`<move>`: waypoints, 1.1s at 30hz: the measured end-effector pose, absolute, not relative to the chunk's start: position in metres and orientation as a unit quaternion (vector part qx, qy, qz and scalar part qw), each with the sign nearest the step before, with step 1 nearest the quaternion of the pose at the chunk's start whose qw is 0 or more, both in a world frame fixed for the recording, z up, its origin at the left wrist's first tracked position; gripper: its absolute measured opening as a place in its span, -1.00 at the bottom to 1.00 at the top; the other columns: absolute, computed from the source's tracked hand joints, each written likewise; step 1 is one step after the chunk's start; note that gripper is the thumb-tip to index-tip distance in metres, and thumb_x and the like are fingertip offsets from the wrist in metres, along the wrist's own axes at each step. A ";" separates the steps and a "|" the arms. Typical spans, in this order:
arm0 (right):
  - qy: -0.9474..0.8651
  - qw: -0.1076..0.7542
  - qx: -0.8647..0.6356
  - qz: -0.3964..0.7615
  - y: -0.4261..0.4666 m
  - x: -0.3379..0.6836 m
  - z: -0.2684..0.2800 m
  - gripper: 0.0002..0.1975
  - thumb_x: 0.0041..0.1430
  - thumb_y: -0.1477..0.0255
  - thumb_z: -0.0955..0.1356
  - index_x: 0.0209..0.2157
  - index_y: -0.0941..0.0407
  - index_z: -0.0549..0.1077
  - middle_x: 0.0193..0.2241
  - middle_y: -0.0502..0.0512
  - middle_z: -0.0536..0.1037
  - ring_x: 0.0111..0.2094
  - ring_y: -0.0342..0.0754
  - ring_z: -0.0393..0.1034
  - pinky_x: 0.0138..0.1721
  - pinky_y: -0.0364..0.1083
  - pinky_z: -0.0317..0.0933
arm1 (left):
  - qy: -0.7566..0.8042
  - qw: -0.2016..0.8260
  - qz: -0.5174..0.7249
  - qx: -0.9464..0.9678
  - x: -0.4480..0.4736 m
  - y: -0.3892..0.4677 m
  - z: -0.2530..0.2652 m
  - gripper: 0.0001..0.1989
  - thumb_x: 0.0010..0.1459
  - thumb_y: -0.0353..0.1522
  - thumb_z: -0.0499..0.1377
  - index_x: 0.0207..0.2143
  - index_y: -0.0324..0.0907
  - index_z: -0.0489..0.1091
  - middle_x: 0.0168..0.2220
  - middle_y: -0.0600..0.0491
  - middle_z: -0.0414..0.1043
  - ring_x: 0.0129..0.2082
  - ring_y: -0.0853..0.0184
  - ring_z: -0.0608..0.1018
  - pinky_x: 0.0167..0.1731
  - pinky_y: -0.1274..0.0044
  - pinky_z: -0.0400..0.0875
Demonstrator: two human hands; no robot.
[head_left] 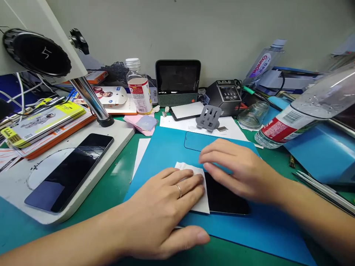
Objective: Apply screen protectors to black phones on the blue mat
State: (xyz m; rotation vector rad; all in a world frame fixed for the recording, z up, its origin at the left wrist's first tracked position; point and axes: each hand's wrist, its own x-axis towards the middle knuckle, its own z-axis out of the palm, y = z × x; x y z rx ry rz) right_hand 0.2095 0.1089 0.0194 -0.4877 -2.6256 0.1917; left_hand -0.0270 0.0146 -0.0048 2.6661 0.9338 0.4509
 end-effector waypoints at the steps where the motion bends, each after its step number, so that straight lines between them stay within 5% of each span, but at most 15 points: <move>1: -0.955 0.245 -0.153 0.061 0.105 0.208 0.018 -0.86 0.29 0.49 0.30 -0.23 0.08 0.52 -0.30 0.15 0.61 -0.27 0.01 0.48 -0.22 -0.02 0.37 | 0.330 0.135 0.188 0.915 -0.028 0.016 -0.003 -0.53 0.41 -0.17 -0.01 0.22 -0.27 0.27 0.20 -0.15 0.40 0.16 0.09 0.45 0.13 0.25 0.30; 5: -0.958 0.258 -0.105 0.075 0.096 0.210 0.009 -0.78 0.25 0.50 0.32 -0.09 0.07 0.53 -0.24 0.16 0.66 -0.20 0.02 0.54 -0.14 0.00 0.41 | 0.358 0.102 0.281 0.884 -0.035 0.020 0.004 -0.74 0.33 -0.49 0.00 -0.01 -0.24 0.38 -0.15 -0.05 0.56 -0.25 0.27 0.52 -0.22 0.37 0.35; 9: -0.966 0.211 -0.057 0.138 0.088 0.211 0.011 -0.63 0.27 0.39 0.33 0.09 0.09 0.49 -0.06 0.23 0.65 0.01 0.08 0.53 0.07 0.04 0.38 | 0.302 0.118 0.225 0.919 -0.038 0.025 0.005 -0.77 0.28 -0.52 0.02 -0.08 -0.24 0.40 -0.18 -0.08 0.52 -0.23 0.24 0.50 -0.22 0.39 0.36; 18: -0.969 0.153 -0.054 0.185 0.086 0.211 0.017 -0.70 0.29 0.24 0.34 -0.10 0.11 0.58 -0.12 0.25 0.67 -0.05 0.10 0.55 0.02 0.06 0.41 | 0.349 0.068 0.184 0.917 -0.044 0.035 0.003 -0.78 0.32 -0.50 -0.01 -0.22 -0.19 0.43 -0.25 -0.03 0.47 -0.31 0.28 0.46 -0.31 0.45 0.33; 27: -0.967 0.165 -0.069 0.179 0.088 0.212 0.012 -0.44 0.21 0.12 0.41 0.17 0.08 0.47 0.06 0.25 0.60 0.12 0.16 0.47 0.20 0.11 0.31 | 0.404 0.055 0.173 0.896 -0.041 0.030 0.002 -0.85 0.27 -0.32 0.09 -0.19 -0.19 0.38 -0.31 -0.02 0.42 -0.32 0.22 0.40 -0.28 0.34 0.26; 33: -0.963 0.140 -0.089 0.213 0.083 0.206 0.008 -0.21 0.07 -0.01 0.45 0.24 0.12 0.39 0.21 0.30 0.44 0.24 0.22 0.33 0.27 0.17 0.22 | 0.394 0.085 0.214 0.890 -0.041 0.028 0.003 -0.87 0.13 -0.49 0.05 -0.23 -0.17 0.26 -0.30 0.00 0.37 -0.31 0.23 0.38 -0.28 0.36 0.27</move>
